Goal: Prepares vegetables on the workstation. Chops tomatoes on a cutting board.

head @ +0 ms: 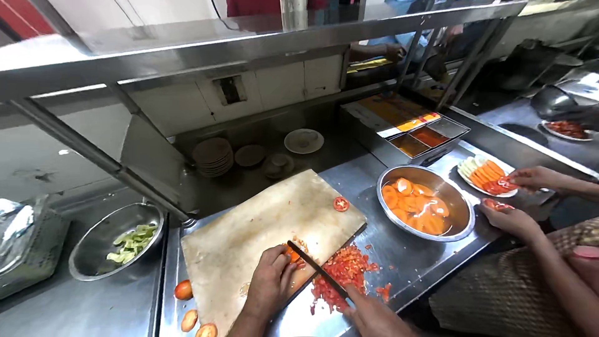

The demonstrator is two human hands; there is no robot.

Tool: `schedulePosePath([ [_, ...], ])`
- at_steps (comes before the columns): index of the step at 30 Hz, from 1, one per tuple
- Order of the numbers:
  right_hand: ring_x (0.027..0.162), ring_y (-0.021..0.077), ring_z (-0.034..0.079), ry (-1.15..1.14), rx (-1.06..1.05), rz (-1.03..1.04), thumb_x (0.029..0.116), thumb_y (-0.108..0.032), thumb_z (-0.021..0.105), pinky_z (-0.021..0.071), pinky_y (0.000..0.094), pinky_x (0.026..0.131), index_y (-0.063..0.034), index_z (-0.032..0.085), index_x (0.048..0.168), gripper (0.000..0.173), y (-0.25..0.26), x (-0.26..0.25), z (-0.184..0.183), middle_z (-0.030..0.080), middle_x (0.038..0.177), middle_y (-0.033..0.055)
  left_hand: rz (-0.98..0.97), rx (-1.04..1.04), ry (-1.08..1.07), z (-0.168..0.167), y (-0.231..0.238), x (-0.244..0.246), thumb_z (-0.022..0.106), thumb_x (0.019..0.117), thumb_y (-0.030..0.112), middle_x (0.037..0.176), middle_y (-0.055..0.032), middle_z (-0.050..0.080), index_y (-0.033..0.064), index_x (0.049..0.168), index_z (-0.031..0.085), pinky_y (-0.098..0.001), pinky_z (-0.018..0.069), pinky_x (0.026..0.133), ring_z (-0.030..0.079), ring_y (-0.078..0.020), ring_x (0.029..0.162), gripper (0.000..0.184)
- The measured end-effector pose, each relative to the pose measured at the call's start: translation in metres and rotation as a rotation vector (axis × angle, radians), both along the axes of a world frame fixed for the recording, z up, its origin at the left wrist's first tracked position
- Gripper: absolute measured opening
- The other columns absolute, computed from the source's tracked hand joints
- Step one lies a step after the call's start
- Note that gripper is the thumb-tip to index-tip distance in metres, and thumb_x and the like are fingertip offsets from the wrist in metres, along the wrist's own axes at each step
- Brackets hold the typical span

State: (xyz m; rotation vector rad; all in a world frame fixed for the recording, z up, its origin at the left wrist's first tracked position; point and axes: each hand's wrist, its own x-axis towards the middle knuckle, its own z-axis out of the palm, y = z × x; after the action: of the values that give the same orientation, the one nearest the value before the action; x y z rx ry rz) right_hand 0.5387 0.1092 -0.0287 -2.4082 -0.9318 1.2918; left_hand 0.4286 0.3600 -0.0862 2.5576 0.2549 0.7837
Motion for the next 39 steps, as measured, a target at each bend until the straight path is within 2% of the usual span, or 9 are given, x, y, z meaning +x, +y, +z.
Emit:
schedulePosePath([
  [7,0.098,0.0451,0.070,-0.071,-0.017,0.103,0.1097,-0.033,0.045,0.0547,0.0621,0.084,-0.0091,0.044,0.142,0.040,0.021,-0.006,0.036,0.070,0.101,0.0243,-0.012,-0.010,0.029,0.002,0.002,0.001,0.063,0.0973,0.030,0.116,-0.0106,0.071,0.0093,0.092,0.074,-0.0382,0.0549,0.099,0.066,-0.0259,0.114,0.025],
  [14,0.101,0.0430,0.070,-0.131,-0.004,0.099,0.1092,-0.029,0.043,0.0556,0.0618,0.084,-0.0113,0.041,0.142,0.037,0.084,-0.005,0.014,0.069,0.107,0.0220,-0.026,-0.029,0.030,0.004,0.003,0.003,0.063,0.0987,0.032,0.116,-0.0081,0.071,0.0098,0.091,0.074,-0.0364,0.0546,0.100,0.066,-0.0239,0.114,0.026],
  [17,0.102,0.0451,0.070,-0.110,-0.023,0.070,0.1103,-0.033,0.042,0.0549,0.0627,0.087,-0.0106,0.041,0.146,0.042,0.056,-0.015,0.003,0.070,0.107,0.0238,-0.007,-0.023,0.021,0.002,0.000,0.000,0.065,0.0972,0.031,0.115,-0.0103,0.071,0.0085,0.092,0.075,-0.0379,0.0558,0.098,0.067,-0.0258,0.112,0.025],
  [22,0.100,0.0466,0.070,-0.069,-0.023,-0.033,0.1088,-0.033,0.047,0.0541,0.0631,0.087,-0.0039,0.046,0.142,0.045,-0.008,-0.019,-0.007,0.070,0.105,0.0272,0.020,0.007,-0.015,-0.001,-0.001,0.000,0.065,0.0962,0.033,0.110,-0.0116,0.071,0.0084,0.090,0.075,-0.0380,0.0576,0.094,0.068,-0.0268,0.108,0.027],
  [27,0.098,0.0433,0.070,-0.065,-0.055,-0.008,0.1091,-0.035,0.048,0.0544,0.0603,0.086,-0.0081,0.044,0.143,0.043,0.020,-0.006,0.016,0.069,0.103,0.0247,-0.017,0.000,-0.014,0.000,0.003,0.001,0.064,0.0978,0.036,0.108,-0.0086,0.072,0.0098,0.088,0.074,-0.0366,0.0571,0.095,0.069,-0.0244,0.107,0.030],
  [32,0.097,0.0447,0.070,-0.120,-0.063,0.083,0.1102,-0.034,0.044,0.0549,0.0608,0.084,-0.0071,0.046,0.138,0.039,0.018,-0.018,0.038,0.069,0.100,0.0246,-0.028,-0.010,0.005,0.001,0.003,0.003,0.065,0.0955,0.028,0.111,-0.0082,0.072,0.0099,0.087,0.073,-0.0352,0.0563,0.097,0.068,-0.0240,0.111,0.022],
  [35,0.099,0.0442,0.070,-0.116,-0.036,0.087,0.1102,-0.033,0.044,0.0551,0.0613,0.085,-0.0088,0.044,0.141,0.039,0.035,-0.018,0.030,0.069,0.103,0.0237,-0.042,-0.017,-0.009,0.000,0.005,0.002,0.064,0.0964,0.030,0.110,-0.0073,0.072,0.0102,0.087,0.073,-0.0354,0.0560,0.097,0.068,-0.0238,0.110,0.024],
  [37,0.103,0.0444,0.069,-0.108,0.006,0.063,0.1095,-0.031,0.045,0.0544,0.0635,0.087,-0.0124,0.041,0.149,0.044,0.060,-0.018,0.021,0.070,0.109,0.0234,-0.057,-0.036,0.002,0.002,0.006,-0.001,0.063,0.0975,0.033,0.112,-0.0086,0.073,0.0090,0.088,0.074,-0.0394,0.0561,0.098,0.068,-0.0257,0.111,0.028],
  [39,0.102,0.0448,0.070,-0.117,0.032,0.053,0.1075,-0.026,0.048,0.0550,0.0647,0.084,-0.0131,0.038,0.150,0.046,0.079,-0.016,0.015,0.069,0.109,0.0232,-0.071,-0.041,0.006,0.004,0.005,-0.001,0.063,0.0967,0.034,0.112,-0.0100,0.072,0.0084,0.088,0.075,-0.0423,0.0558,0.097,0.068,-0.0276,0.111,0.029],
])
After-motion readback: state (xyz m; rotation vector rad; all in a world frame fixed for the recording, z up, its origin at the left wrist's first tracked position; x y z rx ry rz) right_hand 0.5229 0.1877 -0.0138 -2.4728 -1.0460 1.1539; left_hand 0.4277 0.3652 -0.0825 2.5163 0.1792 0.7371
